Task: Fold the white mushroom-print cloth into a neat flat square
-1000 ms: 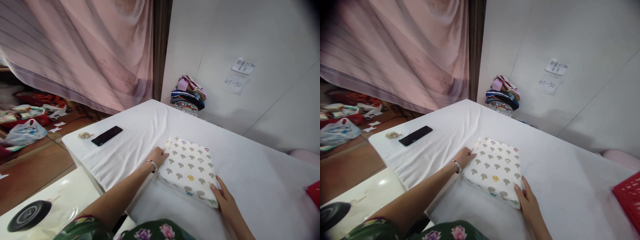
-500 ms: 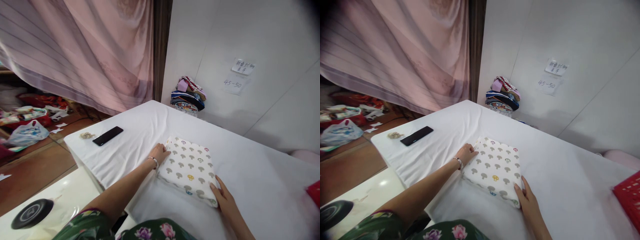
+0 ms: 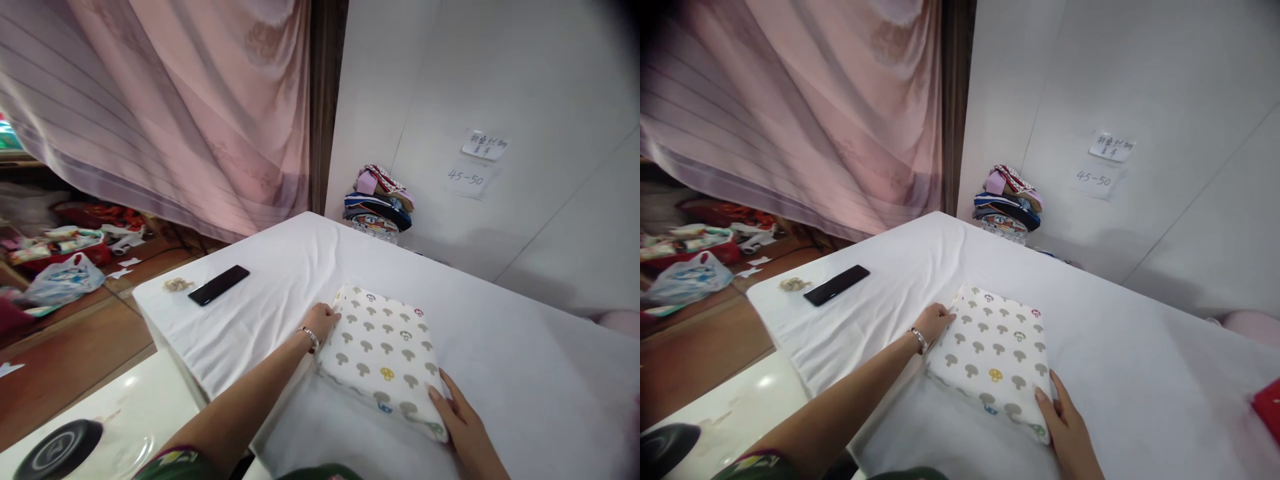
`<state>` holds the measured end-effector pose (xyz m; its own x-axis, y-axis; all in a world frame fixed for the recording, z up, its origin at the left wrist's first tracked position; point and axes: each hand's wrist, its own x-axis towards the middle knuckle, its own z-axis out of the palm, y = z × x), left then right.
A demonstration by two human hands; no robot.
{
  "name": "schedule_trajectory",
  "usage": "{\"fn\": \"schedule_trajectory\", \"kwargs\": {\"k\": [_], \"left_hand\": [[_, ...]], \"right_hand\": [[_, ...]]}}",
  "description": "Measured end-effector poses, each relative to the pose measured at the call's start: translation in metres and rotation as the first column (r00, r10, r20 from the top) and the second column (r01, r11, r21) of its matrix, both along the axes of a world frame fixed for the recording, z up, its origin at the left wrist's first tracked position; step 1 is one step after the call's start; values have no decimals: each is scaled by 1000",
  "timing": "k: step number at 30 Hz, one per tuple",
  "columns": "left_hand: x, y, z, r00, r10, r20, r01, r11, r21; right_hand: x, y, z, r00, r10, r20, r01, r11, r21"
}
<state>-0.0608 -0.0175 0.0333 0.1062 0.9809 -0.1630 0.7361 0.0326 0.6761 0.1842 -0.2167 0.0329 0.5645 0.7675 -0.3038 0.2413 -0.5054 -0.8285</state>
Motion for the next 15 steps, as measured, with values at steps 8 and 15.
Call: {"fn": "schedule_trajectory", "kwargs": {"k": [8, 15], "left_hand": [[2, 3, 0, 999, -29, -30, 29, 999, 20], [15, 16, 8, 996, -54, -67, 58, 997, 57]], "right_hand": [[6, -1, -4, 999, 35, -41, -36, 999, -16], [8, -2, 1, 995, 72, -73, -74, 997, -21]]}}
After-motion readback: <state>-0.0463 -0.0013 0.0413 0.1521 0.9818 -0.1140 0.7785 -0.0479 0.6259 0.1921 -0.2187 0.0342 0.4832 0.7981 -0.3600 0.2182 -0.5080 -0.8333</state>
